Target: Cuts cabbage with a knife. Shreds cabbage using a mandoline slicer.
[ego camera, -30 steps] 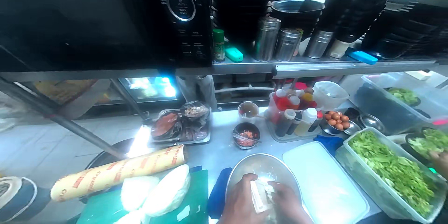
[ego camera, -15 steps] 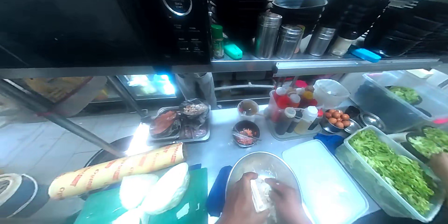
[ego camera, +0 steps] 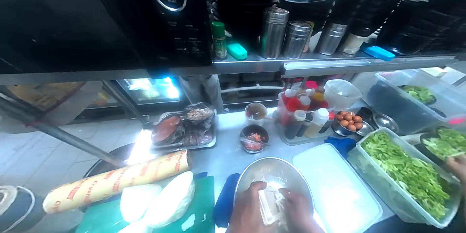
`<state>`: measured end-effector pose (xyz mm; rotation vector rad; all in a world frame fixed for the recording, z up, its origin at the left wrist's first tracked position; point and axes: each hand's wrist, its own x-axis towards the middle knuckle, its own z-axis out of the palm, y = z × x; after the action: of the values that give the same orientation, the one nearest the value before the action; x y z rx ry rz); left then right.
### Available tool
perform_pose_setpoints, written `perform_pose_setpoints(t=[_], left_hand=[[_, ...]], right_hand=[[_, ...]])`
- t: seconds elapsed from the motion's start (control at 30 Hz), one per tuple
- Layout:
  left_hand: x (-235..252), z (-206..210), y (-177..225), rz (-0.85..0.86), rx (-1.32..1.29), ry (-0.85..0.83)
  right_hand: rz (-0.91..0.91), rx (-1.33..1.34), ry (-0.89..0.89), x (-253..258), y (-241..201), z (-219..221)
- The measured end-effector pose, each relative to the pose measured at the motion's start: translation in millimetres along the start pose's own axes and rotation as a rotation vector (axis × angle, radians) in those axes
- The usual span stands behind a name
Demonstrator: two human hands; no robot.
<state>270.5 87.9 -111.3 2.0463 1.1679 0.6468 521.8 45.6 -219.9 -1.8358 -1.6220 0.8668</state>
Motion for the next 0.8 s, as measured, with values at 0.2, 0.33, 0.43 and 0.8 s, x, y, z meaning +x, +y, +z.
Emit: perform_pose_setpoints(t=[0.2,0.33,0.43,0.8], left_hand=[[5,2,-6,-0.005,0.008,0.009],[3,1,-2,0.018,0.008,0.001],[4,1,-1,0.002,0.000,0.009],[0,1,-3,-0.016,-0.029,0.016]], right_hand=[[-0.191,0.105,0.084,-5,-42,-10],[-0.006,0.011,0.023,0,7,-1],[-0.167,0.122,0.059,-6,-39,-16],[-0.271,0.178,0.067,-6,-46,-15]])
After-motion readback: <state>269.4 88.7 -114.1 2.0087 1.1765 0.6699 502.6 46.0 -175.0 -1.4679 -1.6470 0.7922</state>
